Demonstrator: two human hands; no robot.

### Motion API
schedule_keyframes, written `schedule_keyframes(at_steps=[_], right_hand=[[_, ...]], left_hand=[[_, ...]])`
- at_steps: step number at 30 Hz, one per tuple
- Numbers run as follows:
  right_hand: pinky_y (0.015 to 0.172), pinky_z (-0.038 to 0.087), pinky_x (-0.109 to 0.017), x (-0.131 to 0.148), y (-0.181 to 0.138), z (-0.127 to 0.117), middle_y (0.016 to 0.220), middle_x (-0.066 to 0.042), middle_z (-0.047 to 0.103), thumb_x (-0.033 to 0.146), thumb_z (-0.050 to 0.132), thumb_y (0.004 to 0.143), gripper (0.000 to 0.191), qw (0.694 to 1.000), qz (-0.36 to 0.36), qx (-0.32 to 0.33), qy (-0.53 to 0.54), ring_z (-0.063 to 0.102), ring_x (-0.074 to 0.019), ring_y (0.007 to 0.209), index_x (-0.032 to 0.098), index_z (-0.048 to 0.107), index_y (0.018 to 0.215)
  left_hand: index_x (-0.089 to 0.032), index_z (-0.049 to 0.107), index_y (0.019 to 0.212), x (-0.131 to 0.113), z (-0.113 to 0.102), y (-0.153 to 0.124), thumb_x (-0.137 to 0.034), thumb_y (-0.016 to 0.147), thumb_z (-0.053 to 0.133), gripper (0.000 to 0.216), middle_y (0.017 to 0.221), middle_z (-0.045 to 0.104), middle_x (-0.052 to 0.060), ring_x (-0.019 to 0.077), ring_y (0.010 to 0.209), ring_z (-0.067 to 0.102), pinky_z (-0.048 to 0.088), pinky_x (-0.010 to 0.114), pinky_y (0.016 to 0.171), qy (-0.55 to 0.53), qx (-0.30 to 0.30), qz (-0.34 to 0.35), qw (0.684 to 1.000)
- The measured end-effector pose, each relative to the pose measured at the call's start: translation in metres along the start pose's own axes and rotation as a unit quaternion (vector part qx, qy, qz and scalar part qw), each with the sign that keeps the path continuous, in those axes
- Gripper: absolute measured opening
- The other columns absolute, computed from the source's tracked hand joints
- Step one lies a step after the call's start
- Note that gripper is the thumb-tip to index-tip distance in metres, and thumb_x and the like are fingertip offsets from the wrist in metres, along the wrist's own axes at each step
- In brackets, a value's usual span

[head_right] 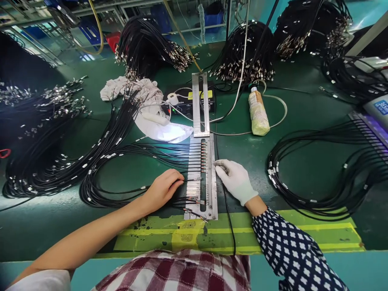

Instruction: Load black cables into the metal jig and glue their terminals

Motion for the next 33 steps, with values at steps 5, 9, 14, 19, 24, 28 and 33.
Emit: schedule_keyframes(at_steps=[5, 9, 14, 19, 24, 28, 33], right_hand=[[0.086, 0.054, -0.037, 0.005, 0.000, -0.002, 0.102, -0.002, 0.075, 0.034, 0.049, 0.095, 0.023, 1.000, 0.000, 0.000, -0.012, 0.069, -0.0228, 0.095, 0.027, 0.069, 0.103], [0.087, 0.054, -0.037, 0.007, 0.000, -0.003, 0.102, -0.002, 0.076, 0.033, 0.049, 0.095, 0.022, 1.000, -0.013, -0.004, -0.016, 0.069, -0.0225, 0.095, 0.027, 0.068, 0.102], [0.087, 0.053, -0.038, 0.008, 0.000, -0.003, 0.102, -0.002, 0.076, 0.034, 0.049, 0.096, 0.022, 1.000, -0.016, -0.003, -0.017, 0.069, -0.0232, 0.095, 0.027, 0.068, 0.102], [0.086, 0.054, -0.038, 0.008, 0.000, -0.003, 0.101, -0.003, 0.076, 0.034, 0.049, 0.095, 0.023, 1.000, -0.011, 0.002, -0.014, 0.069, -0.0232, 0.094, 0.027, 0.069, 0.102], [0.084, 0.053, -0.037, 0.008, 0.001, -0.003, 0.100, -0.002, 0.076, 0.034, 0.049, 0.095, 0.023, 1.000, -0.006, 0.003, -0.014, 0.068, -0.0228, 0.093, 0.027, 0.069, 0.102], [0.083, 0.052, -0.036, 0.007, 0.001, -0.003, 0.098, -0.002, 0.075, 0.035, 0.049, 0.095, 0.022, 1.000, -0.004, 0.004, -0.014, 0.068, -0.0222, 0.091, 0.027, 0.069, 0.102], [0.079, 0.052, -0.036, 0.007, 0.001, -0.003, 0.095, -0.002, 0.075, 0.035, 0.049, 0.096, 0.022, 1.000, -0.006, 0.000, -0.016, 0.068, -0.0221, 0.088, 0.028, 0.069, 0.102]], left_hand=[[-0.017, 0.063, 0.112, -0.015, 0.005, 0.018, -0.018, 0.103, 0.032, 0.033, 0.096, 0.062, 0.009, 0.0193, 0.088, 0.056, 0.049, 0.031, 0.078, 0.091, 0.013, 0.097, 0.991], [-0.018, 0.066, 0.114, -0.014, 0.005, 0.026, -0.015, 0.101, 0.030, 0.038, 0.093, 0.061, 0.008, 0.0181, 0.085, 0.055, 0.049, 0.029, 0.075, 0.099, 0.024, 0.117, 0.988], [-0.018, 0.066, 0.114, -0.012, 0.002, 0.027, -0.016, 0.101, 0.031, 0.038, 0.092, 0.060, 0.009, 0.0180, 0.084, 0.054, 0.048, 0.030, 0.075, 0.088, 0.025, 0.140, 0.986], [-0.016, 0.067, 0.113, -0.010, 0.002, 0.029, -0.016, 0.101, 0.030, 0.039, 0.091, 0.061, 0.009, 0.0181, 0.082, 0.054, 0.049, 0.031, 0.073, 0.098, 0.027, 0.151, 0.983], [-0.018, 0.066, 0.113, -0.012, 0.003, 0.030, -0.020, 0.103, 0.029, 0.039, 0.093, 0.061, 0.009, 0.0182, 0.084, 0.054, 0.048, 0.032, 0.076, 0.094, 0.039, 0.158, 0.982], [-0.018, 0.065, 0.113, -0.015, 0.004, 0.030, -0.023, 0.104, 0.028, 0.039, 0.093, 0.061, 0.009, 0.0187, 0.083, 0.053, 0.048, 0.032, 0.075, 0.113, 0.039, 0.162, 0.979], [-0.018, 0.063, 0.114, -0.007, 0.009, 0.031, -0.023, 0.104, 0.029, 0.036, 0.099, 0.062, 0.010, 0.0191, 0.091, 0.055, 0.050, 0.032, 0.082, 0.035, 0.037, 0.137, 0.989]])
Point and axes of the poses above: each hand's wrist, its own y-axis towards the middle knuckle, its own z-axis out of the palm, x = y × z, the point moved 9 cm from there along y, towards the middle knuckle
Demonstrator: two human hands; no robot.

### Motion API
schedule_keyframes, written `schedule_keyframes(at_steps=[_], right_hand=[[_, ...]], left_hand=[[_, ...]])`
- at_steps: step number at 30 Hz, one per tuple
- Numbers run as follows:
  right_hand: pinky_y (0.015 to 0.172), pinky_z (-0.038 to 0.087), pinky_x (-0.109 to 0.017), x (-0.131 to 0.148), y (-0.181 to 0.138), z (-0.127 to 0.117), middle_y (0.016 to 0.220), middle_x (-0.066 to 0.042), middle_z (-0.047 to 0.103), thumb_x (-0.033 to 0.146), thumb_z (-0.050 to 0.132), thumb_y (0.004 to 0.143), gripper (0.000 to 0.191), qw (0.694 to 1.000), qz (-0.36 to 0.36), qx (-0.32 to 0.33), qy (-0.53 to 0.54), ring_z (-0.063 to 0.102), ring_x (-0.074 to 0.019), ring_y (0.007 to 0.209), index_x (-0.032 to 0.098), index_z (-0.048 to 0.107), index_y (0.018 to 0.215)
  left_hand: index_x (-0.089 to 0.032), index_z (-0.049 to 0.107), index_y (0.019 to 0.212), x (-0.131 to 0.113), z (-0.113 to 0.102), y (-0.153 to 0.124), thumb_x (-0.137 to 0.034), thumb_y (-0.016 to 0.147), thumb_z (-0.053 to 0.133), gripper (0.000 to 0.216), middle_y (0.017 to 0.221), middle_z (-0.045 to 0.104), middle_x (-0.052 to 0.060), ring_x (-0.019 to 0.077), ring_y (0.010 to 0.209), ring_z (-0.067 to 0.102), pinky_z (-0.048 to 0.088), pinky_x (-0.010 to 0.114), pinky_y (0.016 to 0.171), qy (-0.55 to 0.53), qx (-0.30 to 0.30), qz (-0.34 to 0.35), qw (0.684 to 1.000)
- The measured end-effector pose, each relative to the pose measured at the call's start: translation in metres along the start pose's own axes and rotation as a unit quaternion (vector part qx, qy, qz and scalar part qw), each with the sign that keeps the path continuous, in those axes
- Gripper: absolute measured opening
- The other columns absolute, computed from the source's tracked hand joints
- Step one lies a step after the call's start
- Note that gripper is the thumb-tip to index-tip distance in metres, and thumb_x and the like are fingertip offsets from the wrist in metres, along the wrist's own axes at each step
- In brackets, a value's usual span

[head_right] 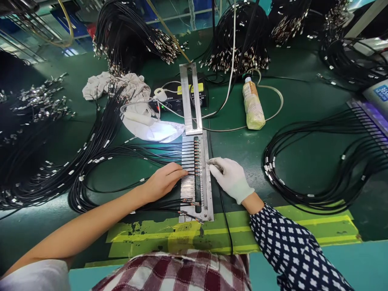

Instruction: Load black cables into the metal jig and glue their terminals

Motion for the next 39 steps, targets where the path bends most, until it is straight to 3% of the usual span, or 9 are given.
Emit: schedule_keyframes(at_steps=[7, 11, 14, 20, 23, 26, 31, 34, 39], right_hand=[[0.079, 0.053, -0.035, 0.000, -0.001, -0.001, 0.095, -0.002, 0.075, 0.036, 0.050, 0.095, 0.022, 1.000, -0.005, -0.005, 0.005, 0.069, -0.0216, 0.087, 0.028, 0.069, 0.102], [0.083, 0.053, -0.037, -0.003, 0.002, 0.001, 0.097, -0.002, 0.075, 0.035, 0.049, 0.095, 0.022, 1.000, 0.006, -0.004, -0.004, 0.069, -0.0229, 0.092, 0.028, 0.070, 0.101], [0.087, 0.054, -0.038, -0.006, 0.003, 0.002, 0.100, -0.002, 0.076, 0.035, 0.050, 0.095, 0.022, 1.000, 0.015, -0.005, -0.001, 0.069, -0.0234, 0.095, 0.028, 0.070, 0.100], [0.088, 0.055, -0.037, -0.009, -0.008, 0.003, 0.107, -0.003, 0.074, 0.037, 0.049, 0.096, 0.024, 0.998, -0.016, 0.014, 0.067, 0.069, -0.0226, 0.098, 0.026, 0.068, 0.105], [0.091, 0.054, -0.037, -0.011, -0.013, 0.004, 0.109, -0.003, 0.074, 0.038, 0.050, 0.096, 0.024, 0.998, -0.020, 0.017, 0.065, 0.069, -0.0224, 0.100, 0.026, 0.068, 0.106], [0.091, 0.054, -0.038, -0.013, -0.013, 0.005, 0.108, -0.002, 0.074, 0.038, 0.050, 0.096, 0.024, 0.999, -0.011, 0.014, 0.047, 0.069, -0.0228, 0.100, 0.027, 0.068, 0.105], [0.090, 0.054, -0.038, -0.012, -0.011, 0.006, 0.108, -0.002, 0.074, 0.039, 0.050, 0.096, 0.024, 0.999, -0.005, 0.018, 0.046, 0.069, -0.0228, 0.099, 0.027, 0.068, 0.105], [0.089, 0.054, -0.038, -0.012, -0.010, 0.006, 0.107, -0.002, 0.074, 0.039, 0.050, 0.096, 0.024, 0.999, -0.002, 0.019, 0.047, 0.068, -0.0228, 0.098, 0.027, 0.068, 0.105], [0.090, 0.053, -0.039, -0.010, -0.011, 0.006, 0.106, -0.002, 0.074, 0.038, 0.050, 0.096, 0.024, 0.999, -0.003, 0.018, 0.038, 0.068, -0.0231, 0.098, 0.027, 0.069, 0.105]], left_hand=[[-0.023, 0.065, 0.117, 0.007, -0.001, -0.014, -0.021, 0.102, 0.034, 0.035, 0.098, 0.059, 0.009, 0.0196, 0.091, 0.052, 0.045, 0.034, 0.080, -0.014, -0.020, -0.025, 0.999], [-0.025, 0.063, 0.127, 0.006, 0.005, -0.022, -0.021, 0.103, 0.034, 0.038, 0.086, 0.057, 0.006, 0.0189, 0.079, 0.046, 0.036, 0.033, 0.070, 0.017, 0.016, -0.050, 0.998], [-0.024, 0.060, 0.131, 0.007, 0.005, -0.023, -0.021, 0.103, 0.031, 0.041, 0.092, 0.061, 0.007, 0.0198, 0.083, 0.048, 0.035, 0.034, 0.071, 0.006, 0.031, -0.071, 0.997], [-0.023, 0.062, 0.119, 0.015, -0.021, -0.039, -0.027, 0.100, 0.045, 0.026, 0.095, 0.065, 0.004, 0.0188, 0.091, 0.055, 0.041, 0.033, 0.085, -0.116, 0.019, -0.149, 0.982], [-0.019, 0.062, 0.094, 0.019, -0.027, -0.064, -0.029, 0.092, 0.059, 0.010, 0.087, 0.061, 0.003, 0.0202, 0.086, 0.053, 0.042, 0.033, 0.079, -0.074, 0.020, -0.215, 0.974], [-0.019, 0.057, 0.082, 0.018, -0.022, -0.083, -0.023, 0.089, 0.058, 0.008, 0.085, 0.059, 0.002, 0.0206, 0.085, 0.052, 0.041, 0.032, 0.076, -0.067, 0.031, -0.254, 0.964], [-0.019, 0.058, 0.090, 0.035, -0.022, -0.093, -0.030, 0.095, 0.051, 0.014, 0.078, 0.058, -0.001, 0.0142, 0.070, 0.054, 0.044, 0.026, 0.066, -0.223, -0.065, -0.338, 0.912], [-0.019, 0.062, 0.099, 0.032, -0.027, -0.073, -0.028, 0.095, 0.053, 0.013, 0.087, 0.062, 0.002, 0.0143, 0.077, 0.058, 0.047, 0.026, 0.071, -0.217, -0.117, -0.297, 0.923], [-0.018, 0.065, 0.105, -0.002, -0.014, -0.021, -0.022, 0.101, 0.044, 0.022, 0.094, 0.064, 0.006, 0.0164, 0.087, 0.060, 0.049, 0.028, 0.080, -0.086, -0.077, -0.118, 0.986]])
Point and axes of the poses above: each hand's wrist, its own y-axis towards the middle knuckle, its own z-axis out of the palm, x = y × z, the point moved 9 cm from there along y, towards the middle knuckle
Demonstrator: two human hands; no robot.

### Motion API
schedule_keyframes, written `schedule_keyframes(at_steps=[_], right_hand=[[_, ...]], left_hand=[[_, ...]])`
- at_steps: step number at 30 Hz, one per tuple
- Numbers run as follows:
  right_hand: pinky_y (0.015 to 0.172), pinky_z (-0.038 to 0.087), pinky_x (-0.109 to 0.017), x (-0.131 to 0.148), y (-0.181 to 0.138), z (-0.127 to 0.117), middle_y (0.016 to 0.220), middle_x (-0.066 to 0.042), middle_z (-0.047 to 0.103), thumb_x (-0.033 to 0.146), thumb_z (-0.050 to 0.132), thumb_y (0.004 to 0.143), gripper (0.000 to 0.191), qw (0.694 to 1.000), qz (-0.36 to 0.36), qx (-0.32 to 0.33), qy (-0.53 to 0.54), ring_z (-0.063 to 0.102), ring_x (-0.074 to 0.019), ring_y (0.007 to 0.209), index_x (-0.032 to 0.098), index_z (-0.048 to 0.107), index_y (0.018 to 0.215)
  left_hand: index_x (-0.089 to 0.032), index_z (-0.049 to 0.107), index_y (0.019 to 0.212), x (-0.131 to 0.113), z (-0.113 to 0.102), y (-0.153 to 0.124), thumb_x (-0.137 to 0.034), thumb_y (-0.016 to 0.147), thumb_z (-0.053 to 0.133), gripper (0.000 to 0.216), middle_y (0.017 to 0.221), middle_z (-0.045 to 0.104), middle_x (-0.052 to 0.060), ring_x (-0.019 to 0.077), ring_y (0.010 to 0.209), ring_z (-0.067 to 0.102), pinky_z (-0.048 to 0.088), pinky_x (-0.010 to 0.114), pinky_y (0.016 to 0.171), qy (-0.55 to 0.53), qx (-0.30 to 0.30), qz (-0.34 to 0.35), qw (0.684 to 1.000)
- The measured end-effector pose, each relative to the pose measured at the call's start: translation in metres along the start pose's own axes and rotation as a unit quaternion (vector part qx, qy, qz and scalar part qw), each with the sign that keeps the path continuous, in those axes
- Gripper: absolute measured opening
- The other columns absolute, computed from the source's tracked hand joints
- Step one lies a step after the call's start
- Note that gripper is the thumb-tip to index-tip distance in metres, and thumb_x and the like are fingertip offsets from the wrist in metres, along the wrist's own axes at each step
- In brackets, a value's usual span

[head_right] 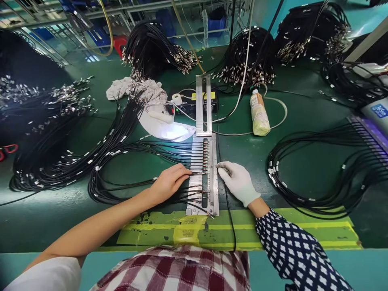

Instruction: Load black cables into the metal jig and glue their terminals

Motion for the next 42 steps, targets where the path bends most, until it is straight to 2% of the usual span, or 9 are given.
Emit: schedule_keyframes(at_steps=[3, 8, 20, 23, 27, 30, 34, 38, 42], right_hand=[[0.089, 0.053, -0.039, 0.003, 0.000, -0.001, 0.106, -0.002, 0.075, 0.037, 0.050, 0.095, 0.023, 1.000, 0.002, 0.000, -0.006, 0.068, -0.0232, 0.098, 0.026, 0.069, 0.104], [0.088, 0.052, -0.038, 0.006, 0.000, -0.002, 0.104, -0.002, 0.075, 0.034, 0.051, 0.095, 0.021, 1.000, 0.001, -0.006, -0.017, 0.068, -0.0229, 0.096, 0.026, 0.069, 0.102], [0.086, 0.052, -0.037, 0.006, 0.000, -0.002, 0.101, -0.002, 0.075, 0.033, 0.050, 0.095, 0.022, 0.999, -0.001, -0.006, -0.035, 0.068, -0.0225, 0.095, 0.026, 0.069, 0.102], [0.085, 0.052, -0.036, 0.006, 0.000, -0.002, 0.100, -0.002, 0.075, 0.034, 0.050, 0.096, 0.022, 0.999, -0.001, -0.002, -0.038, 0.068, -0.0222, 0.094, 0.027, 0.069, 0.102], [0.086, 0.051, -0.037, 0.006, 0.001, -0.002, 0.100, -0.002, 0.075, 0.034, 0.050, 0.095, 0.022, 0.999, 0.001, -0.003, -0.038, 0.068, -0.0224, 0.095, 0.027, 0.069, 0.102], [0.087, 0.052, -0.037, 0.005, 0.003, -0.002, 0.101, -0.002, 0.075, 0.035, 0.050, 0.095, 0.022, 0.999, 0.008, -0.005, -0.032, 0.068, -0.0229, 0.095, 0.027, 0.069, 0.101], [0.087, 0.053, -0.037, 0.005, 0.001, -0.001, 0.102, -0.002, 0.075, 0.036, 0.050, 0.095, 0.023, 1.000, -0.001, -0.006, -0.016, 0.068, -0.0227, 0.096, 0.026, 0.069, 0.102], [0.088, 0.054, -0.037, 0.005, -0.002, -0.002, 0.103, -0.003, 0.075, 0.035, 0.051, 0.094, 0.023, 1.000, -0.013, -0.020, -0.013, 0.069, -0.0225, 0.095, 0.025, 0.069, 0.103], [0.087, 0.055, -0.037, 0.006, -0.003, -0.002, 0.102, -0.004, 0.075, 0.036, 0.050, 0.094, 0.023, 0.999, -0.020, -0.027, -0.015, 0.069, -0.0223, 0.094, 0.025, 0.069, 0.103]], left_hand=[[-0.016, 0.065, 0.106, -0.011, 0.013, 0.009, -0.022, 0.103, 0.039, 0.027, 0.091, 0.063, 0.006, 0.0167, 0.084, 0.060, 0.050, 0.028, 0.077, 0.068, 0.024, 0.059, 0.996], [-0.015, 0.066, 0.106, -0.018, 0.016, 0.007, -0.021, 0.103, 0.036, 0.030, 0.088, 0.063, 0.007, 0.0175, 0.082, 0.058, 0.049, 0.028, 0.075, 0.133, 0.027, 0.117, 0.984], [-0.016, 0.063, 0.112, -0.018, 0.021, 0.002, -0.015, 0.102, 0.034, 0.031, 0.091, 0.061, 0.007, 0.0167, 0.083, 0.054, 0.045, 0.028, 0.075, 0.142, 0.010, 0.172, 0.975], [-0.019, 0.063, 0.118, -0.017, 0.021, -0.005, -0.015, 0.102, 0.035, 0.033, 0.088, 0.058, 0.006, 0.0176, 0.078, 0.050, 0.041, 0.029, 0.069, 0.197, 0.005, 0.155, 0.968], [-0.018, 0.055, 0.133, -0.011, 0.034, -0.015, -0.015, 0.101, 0.032, 0.039, 0.084, 0.056, 0.006, 0.0191, 0.076, 0.049, 0.041, 0.030, 0.067, 0.252, 0.058, 0.111, 0.960], [-0.018, 0.054, 0.135, -0.008, 0.040, -0.018, -0.014, 0.101, 0.031, 0.042, 0.087, 0.057, 0.007, 0.0200, 0.080, 0.051, 0.044, 0.032, 0.070, 0.253, 0.078, 0.082, 0.961], [-0.018, 0.057, 0.134, -0.009, 0.034, -0.014, -0.017, 0.102, 0.030, 0.042, 0.090, 0.058, 0.008, 0.0208, 0.081, 0.050, 0.045, 0.034, 0.071, 0.222, 0.062, 0.064, 0.971], [-0.018, 0.056, 0.135, -0.009, 0.025, -0.012, -0.019, 0.102, 0.031, 0.042, 0.094, 0.059, 0.008, 0.0202, 0.085, 0.052, 0.047, 0.033, 0.074, 0.134, 0.063, 0.044, 0.988], [-0.015, 0.057, 0.130, -0.006, 0.015, -0.014, -0.019, 0.102, 0.032, 0.037, 0.099, 0.064, 0.010, 0.0201, 0.090, 0.056, 0.048, 0.035, 0.081, 0.070, 0.027, 0.032, 0.997]])
Point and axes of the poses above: each hand's wrist, its own y-axis towards the middle knuckle, its own z-axis out of the palm, x = y × z, the point moved 9 cm from there along y, towards the middle knuckle
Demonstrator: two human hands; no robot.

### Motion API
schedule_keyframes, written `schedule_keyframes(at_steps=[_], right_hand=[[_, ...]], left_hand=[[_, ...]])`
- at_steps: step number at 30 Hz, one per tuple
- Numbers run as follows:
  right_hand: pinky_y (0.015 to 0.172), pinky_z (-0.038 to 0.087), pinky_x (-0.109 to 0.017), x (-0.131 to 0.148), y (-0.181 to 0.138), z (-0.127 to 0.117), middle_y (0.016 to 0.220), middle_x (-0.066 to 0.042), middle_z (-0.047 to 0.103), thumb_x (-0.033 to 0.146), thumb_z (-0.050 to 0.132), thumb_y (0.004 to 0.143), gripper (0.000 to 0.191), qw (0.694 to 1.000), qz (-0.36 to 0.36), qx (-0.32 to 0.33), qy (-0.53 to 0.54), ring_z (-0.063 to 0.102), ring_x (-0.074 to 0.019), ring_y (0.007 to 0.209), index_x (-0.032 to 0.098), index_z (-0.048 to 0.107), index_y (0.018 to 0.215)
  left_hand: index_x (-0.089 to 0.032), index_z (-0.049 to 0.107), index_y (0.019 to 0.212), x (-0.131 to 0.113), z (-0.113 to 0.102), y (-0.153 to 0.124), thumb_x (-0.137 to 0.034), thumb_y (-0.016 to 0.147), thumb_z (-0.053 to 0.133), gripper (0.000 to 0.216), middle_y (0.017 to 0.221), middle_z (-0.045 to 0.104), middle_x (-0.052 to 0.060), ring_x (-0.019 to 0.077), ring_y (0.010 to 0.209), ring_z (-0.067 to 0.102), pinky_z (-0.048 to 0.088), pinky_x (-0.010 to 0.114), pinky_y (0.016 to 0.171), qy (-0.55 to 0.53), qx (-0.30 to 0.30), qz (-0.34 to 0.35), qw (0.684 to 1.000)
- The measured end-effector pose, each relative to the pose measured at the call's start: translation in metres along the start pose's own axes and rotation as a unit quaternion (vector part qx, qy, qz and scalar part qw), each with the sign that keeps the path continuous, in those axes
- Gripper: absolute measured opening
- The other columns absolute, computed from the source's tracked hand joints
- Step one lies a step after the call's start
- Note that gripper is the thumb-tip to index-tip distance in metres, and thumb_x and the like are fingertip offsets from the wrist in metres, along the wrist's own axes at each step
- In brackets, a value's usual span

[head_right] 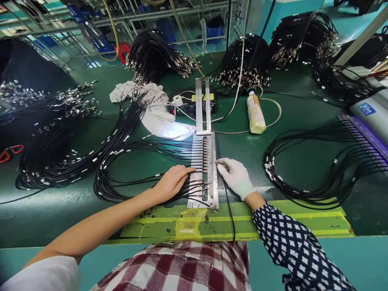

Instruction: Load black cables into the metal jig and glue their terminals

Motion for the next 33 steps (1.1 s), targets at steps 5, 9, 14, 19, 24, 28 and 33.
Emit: schedule_keyframes(at_steps=[5, 9, 14, 19, 24, 28, 33], right_hand=[[0.086, 0.055, -0.037, 0.000, 0.002, 0.000, 0.101, -0.004, 0.075, 0.036, 0.050, 0.094, 0.024, 1.000, 0.009, 0.004, 0.001, 0.069, -0.0222, 0.093, 0.025, 0.069, 0.102], [0.086, 0.055, -0.037, -0.001, 0.004, 0.001, 0.101, -0.003, 0.075, 0.036, 0.050, 0.094, 0.024, 1.000, 0.016, 0.006, -0.002, 0.069, -0.0223, 0.093, 0.026, 0.069, 0.101], [0.086, 0.054, -0.036, -0.001, 0.004, 0.001, 0.100, -0.002, 0.075, 0.036, 0.050, 0.094, 0.022, 1.000, 0.024, 0.009, -0.002, 0.069, -0.0221, 0.094, 0.026, 0.069, 0.101], [0.084, 0.054, -0.037, 0.001, 0.004, 0.000, 0.100, -0.002, 0.075, 0.034, 0.050, 0.094, 0.022, 1.000, 0.020, 0.007, -0.011, 0.069, -0.0228, 0.093, 0.026, 0.069, 0.100], [0.082, 0.054, -0.037, 0.002, 0.004, 0.000, 0.099, -0.002, 0.075, 0.035, 0.050, 0.094, 0.023, 1.000, 0.019, 0.006, -0.021, 0.068, -0.0227, 0.091, 0.026, 0.070, 0.101], [0.084, 0.054, -0.037, 0.001, 0.005, 0.000, 0.099, -0.002, 0.075, 0.035, 0.050, 0.094, 0.022, 1.000, 0.018, 0.006, -0.018, 0.069, -0.0224, 0.091, 0.026, 0.070, 0.100], [0.085, 0.054, -0.037, 0.003, -0.001, -0.001, 0.101, -0.003, 0.075, 0.034, 0.050, 0.094, 0.023, 1.000, 0.005, 0.004, -0.008, 0.069, -0.0224, 0.093, 0.025, 0.069, 0.102]], left_hand=[[-0.015, 0.061, 0.123, -0.002, 0.000, -0.005, -0.017, 0.101, 0.035, 0.034, 0.100, 0.065, 0.010, 0.0197, 0.091, 0.056, 0.048, 0.033, 0.080, 0.030, -0.040, 0.044, 0.998], [-0.017, 0.061, 0.124, -0.003, 0.001, -0.006, -0.015, 0.100, 0.037, 0.035, 0.100, 0.062, 0.011, 0.0196, 0.089, 0.055, 0.046, 0.032, 0.076, 0.101, -0.051, 0.073, 0.991], [-0.021, 0.062, 0.124, -0.002, -0.001, -0.004, -0.013, 0.099, 0.036, 0.036, 0.106, 0.060, 0.011, 0.0208, 0.095, 0.053, 0.042, 0.033, 0.078, 0.180, -0.045, 0.100, 0.978], [-0.017, 0.061, 0.123, -0.005, -0.002, 0.000, -0.013, 0.100, 0.036, 0.034, 0.096, 0.061, 0.010, 0.0200, 0.088, 0.052, 0.043, 0.033, 0.077, 0.171, -0.019, 0.145, 0.974], [-0.017, 0.061, 0.124, -0.006, 0.000, -0.001, -0.012, 0.099, 0.035, 0.036, 0.095, 0.060, 0.010, 0.0201, 0.087, 0.051, 0.043, 0.033, 0.076, 0.186, -0.018, 0.154, 0.970], [-0.019, 0.061, 0.127, -0.002, 0.000, -0.001, -0.011, 0.098, 0.035, 0.040, 0.088, 0.056, 0.008, 0.0196, 0.079, 0.048, 0.041, 0.032, 0.070, 0.167, 0.000, 0.111, 0.980], [-0.018, 0.057, 0.129, -0.004, -0.003, -0.010, -0.016, 0.099, 0.038, 0.035, 0.096, 0.061, 0.008, 0.0208, 0.085, 0.050, 0.040, 0.034, 0.073, 0.120, 0.039, 0.039, 0.991]])
Point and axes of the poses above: each hand's wrist, its own y-axis towards the middle knuckle, its own z-axis out of the palm, x = y × z, the point moved 9 cm from there along y, towards the middle knuckle
